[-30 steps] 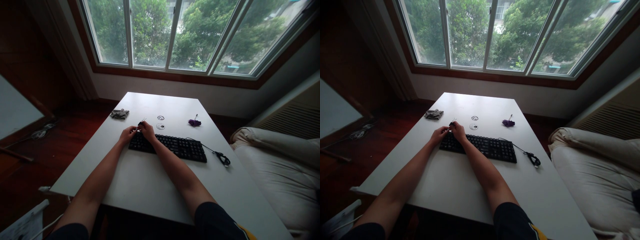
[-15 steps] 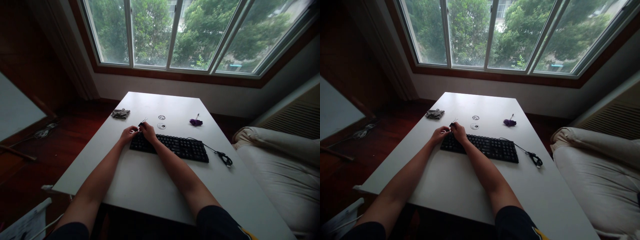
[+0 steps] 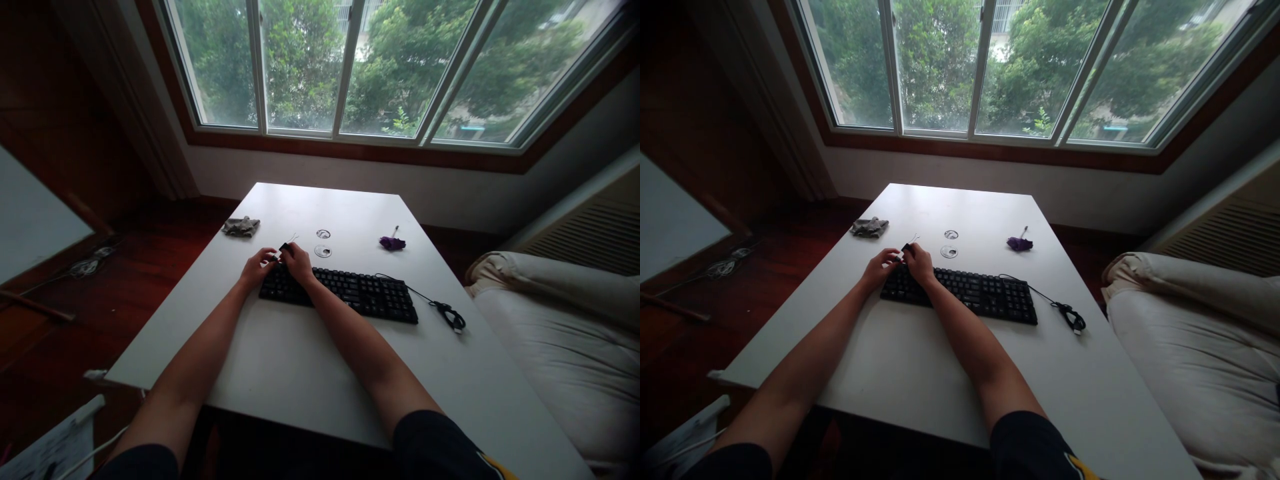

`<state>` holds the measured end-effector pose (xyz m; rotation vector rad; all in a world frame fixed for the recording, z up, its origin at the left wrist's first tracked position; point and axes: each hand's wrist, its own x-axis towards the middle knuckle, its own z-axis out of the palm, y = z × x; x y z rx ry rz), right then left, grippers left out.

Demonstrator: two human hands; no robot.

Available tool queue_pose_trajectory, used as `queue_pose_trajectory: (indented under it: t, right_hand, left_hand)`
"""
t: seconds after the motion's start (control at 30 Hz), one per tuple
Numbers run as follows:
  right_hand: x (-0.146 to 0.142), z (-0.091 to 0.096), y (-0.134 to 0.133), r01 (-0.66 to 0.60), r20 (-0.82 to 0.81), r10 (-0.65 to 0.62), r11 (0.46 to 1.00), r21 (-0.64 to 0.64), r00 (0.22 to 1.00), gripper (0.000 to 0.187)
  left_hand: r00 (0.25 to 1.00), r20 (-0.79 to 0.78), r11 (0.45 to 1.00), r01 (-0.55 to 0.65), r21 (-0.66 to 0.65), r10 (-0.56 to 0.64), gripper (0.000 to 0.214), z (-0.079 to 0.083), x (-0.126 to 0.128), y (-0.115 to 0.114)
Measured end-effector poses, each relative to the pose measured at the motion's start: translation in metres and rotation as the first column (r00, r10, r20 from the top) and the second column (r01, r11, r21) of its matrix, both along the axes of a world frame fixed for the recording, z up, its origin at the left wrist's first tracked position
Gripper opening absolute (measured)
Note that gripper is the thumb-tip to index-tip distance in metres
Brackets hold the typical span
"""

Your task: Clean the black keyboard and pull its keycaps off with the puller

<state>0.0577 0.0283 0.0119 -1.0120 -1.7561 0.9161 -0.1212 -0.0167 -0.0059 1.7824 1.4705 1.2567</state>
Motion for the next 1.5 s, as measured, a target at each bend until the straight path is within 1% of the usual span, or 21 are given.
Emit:
queue_pose_trajectory:
  t: [0.1, 0.2, 0.37, 0.47, 0.53, 0.67, 0.87, 1.03, 1.13, 1.3, 1.5]
  right_hand:
    - [0.0, 0.0, 0.001, 0.016, -0.006, -0.016, 1.0, -0.018, 1.0, 0.012]
    - [0.001, -0.001, 0.004, 0.017, -0.035, -0.019, 0.998, -0.061, 0.999, 0.013]
    - [0.001, -0.002, 0.007, -0.014, -0.1, 0.0, 0.99, -0.139, 0.995, 0.015]
    - [0.001, -0.003, 0.007, 0.016, -0.081, -0.025, 0.993, -0.114, 0.996, 0.016]
    - [0.002, -0.003, 0.008, 0.048, -0.051, -0.053, 0.996, -0.079, 0.997, 0.017]
    - [0.002, -0.005, 0.008, 0.074, -0.053, -0.076, 0.996, -0.052, 0.996, 0.017]
    - [0.0, -0.006, 0.007, 0.01, -0.158, -0.027, 0.994, -0.108, 0.987, 0.016]
    - [0.0, -0.007, 0.006, -0.005, -0.196, -0.021, 0.991, -0.13, 0.98, 0.017]
    - [-0.001, -0.007, 0.005, -0.031, -0.224, 0.002, 0.991, -0.127, 0.975, 0.016]
    - [-0.003, -0.009, 0.007, -0.117, -0.314, 0.073, 0.985, -0.124, 0.947, 0.016]
    - [-0.003, -0.01, 0.01, -0.149, -0.312, 0.09, 0.974, -0.169, 0.946, 0.018]
  left_hand:
    - [0.997, -0.064, 0.999, -0.029, 0.023, 0.031, 0.039, 0.005, 0.004, -0.005]
    - [0.993, -0.111, 0.996, -0.028, 0.081, 0.037, 0.038, 0.009, 0.008, -0.007]
    - [0.978, -0.198, 0.981, -0.029, 0.19, 0.067, 0.033, 0.005, 0.007, -0.005]
    - [0.963, -0.255, 0.974, -0.026, 0.225, 0.084, 0.031, 0.0, 0.005, -0.002]
    - [0.956, -0.283, 0.972, -0.005, 0.234, 0.073, 0.032, -0.002, 0.003, -0.001]
    - [0.947, -0.317, 0.971, 0.029, 0.236, 0.049, 0.032, -0.001, 0.003, -0.002]
    - [0.941, -0.335, 0.951, 0.06, 0.303, 0.048, 0.028, 0.01, 0.007, -0.005]
    - [0.92, -0.38, 0.934, 0.046, 0.355, 0.099, 0.023, 0.016, 0.008, -0.008]
    - [0.916, -0.389, 0.93, 0.052, 0.365, 0.102, 0.023, 0.017, 0.009, -0.008]
    - [0.927, -0.369, 0.929, 0.082, 0.362, 0.061, 0.025, 0.018, 0.011, -0.009]
    - [0.917, -0.387, 0.919, 0.072, 0.387, 0.092, 0.022, 0.015, 0.01, -0.008]
